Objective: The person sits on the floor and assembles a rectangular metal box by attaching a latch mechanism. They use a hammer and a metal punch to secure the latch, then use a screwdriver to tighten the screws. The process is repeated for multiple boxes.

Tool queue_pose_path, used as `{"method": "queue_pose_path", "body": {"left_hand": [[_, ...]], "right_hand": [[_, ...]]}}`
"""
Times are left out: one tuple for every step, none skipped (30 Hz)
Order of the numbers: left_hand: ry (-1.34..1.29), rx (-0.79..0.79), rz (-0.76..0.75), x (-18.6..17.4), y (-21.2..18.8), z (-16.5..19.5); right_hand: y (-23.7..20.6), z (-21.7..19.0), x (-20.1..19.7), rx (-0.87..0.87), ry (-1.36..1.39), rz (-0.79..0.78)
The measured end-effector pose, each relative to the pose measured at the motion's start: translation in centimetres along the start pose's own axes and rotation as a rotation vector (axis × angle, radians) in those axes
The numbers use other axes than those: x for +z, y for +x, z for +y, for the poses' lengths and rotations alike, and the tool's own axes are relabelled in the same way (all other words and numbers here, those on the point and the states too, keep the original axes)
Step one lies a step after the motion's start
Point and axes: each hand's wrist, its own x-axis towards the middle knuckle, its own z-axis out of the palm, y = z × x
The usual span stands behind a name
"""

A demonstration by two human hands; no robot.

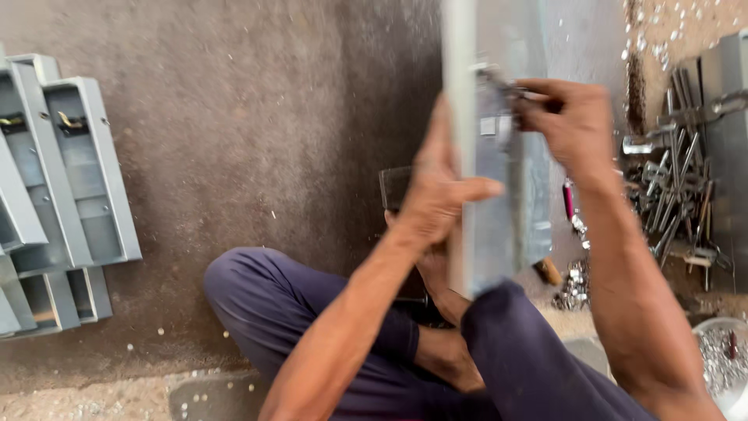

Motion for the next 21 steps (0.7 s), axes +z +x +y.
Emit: {"method": "queue_pose_path", "body": {"left_hand": [[0.055,0.035,-0.024,1.2,0.5,0.2],[0.040,0.048,-0.099,2.2,0.7,0.6],[0.029,0.051,-0.166,3.2,0.8,1.2],[0.239,0.283,-0.189,4.3,0.7,2.1],[0.375,0.308,-0.247,5.6,0.4,3.2],[0.508,0.342,-0.303,7.0,0.2,4.2],[0.556,0.320,-0.353,8.0,0.2,5.2],[0.604,0.300,-0.404,8.7,0.0,6.0],[0.640,0.405,-0.420,9.2,-0.1,6.4],[0.727,0.412,-0.429,9.0,-0.6,6.5],[0.813,0.420,-0.438,8.9,-0.7,6.1],[0.950,0.342,-0.447,7.6,-1.2,5.6],[1.056,0.363,-0.421,6.4,-1.5,4.7],[1.162,0.383,-0.396,4.9,-1.7,3.7],[1.230,0.491,-0.327,3.5,-2.2,2.8],[1.386,0.310,-0.411,1.9,-2.3,2.1],[1.528,0.124,-0.495,0.2,-2.7,1.9],[1.557,0.163,-0.494,-1.3,-3.0,2.2],[1.586,0.203,-0.490,-2.6,-3.3,2.7],[1.649,0.352,-0.472,-3.7,-4.3,3.5],[1.697,0.496,-0.454,-4.5,-5.6,4.1]], "right_hand": [[-0.3,-0.6,-1.7,0.076,-0.057,0.017],[-0.9,-1.2,-3.3,0.015,-0.013,0.074],[-1.8,-1.7,-4.9,-0.039,0.034,0.123],[-2.4,-2.2,-6.5,-0.087,0.109,0.174],[-3.2,-2.5,-7.6,-0.107,0.211,0.199],[-3.6,-2.7,-8.6,-0.123,0.324,0.221],[-3.9,-2.8,-9.2,-0.151,0.454,0.237],[-4.2,-2.7,-9.4,-0.156,0.542,0.235],[-4.4,-2.6,-9.2,-0.144,0.623,0.223],[-4.6,-2.3,-8.6,-0.111,0.707,0.208],[-4.8,-2.0,-7.7,-0.069,0.783,0.186],[-5.2,-1.7,-6.6,-0.026,0.856,0.163],[-5.8,-1.4,-5.2,0.022,0.933,0.140],[-6.3,-1.0,-3.5,0.078,1.025,0.114],[-6.9,-0.8,-1.6,0.136,1.110,0.082],[-7.5,-0.5,0.3,0.207,1.193,0.047],[-8.0,-0.3,2.3,0.272,1.272,0.007],[-8.6,0.0,4.1,0.323,1.345,-0.019],[-9.1,0.1,5.9,0.383,1.418,-0.043],[-9.4,0.3,7.5,0.434,1.485,-0.063],[-9.8,0.4,8.8,0.483,1.538,-0.070]]}}
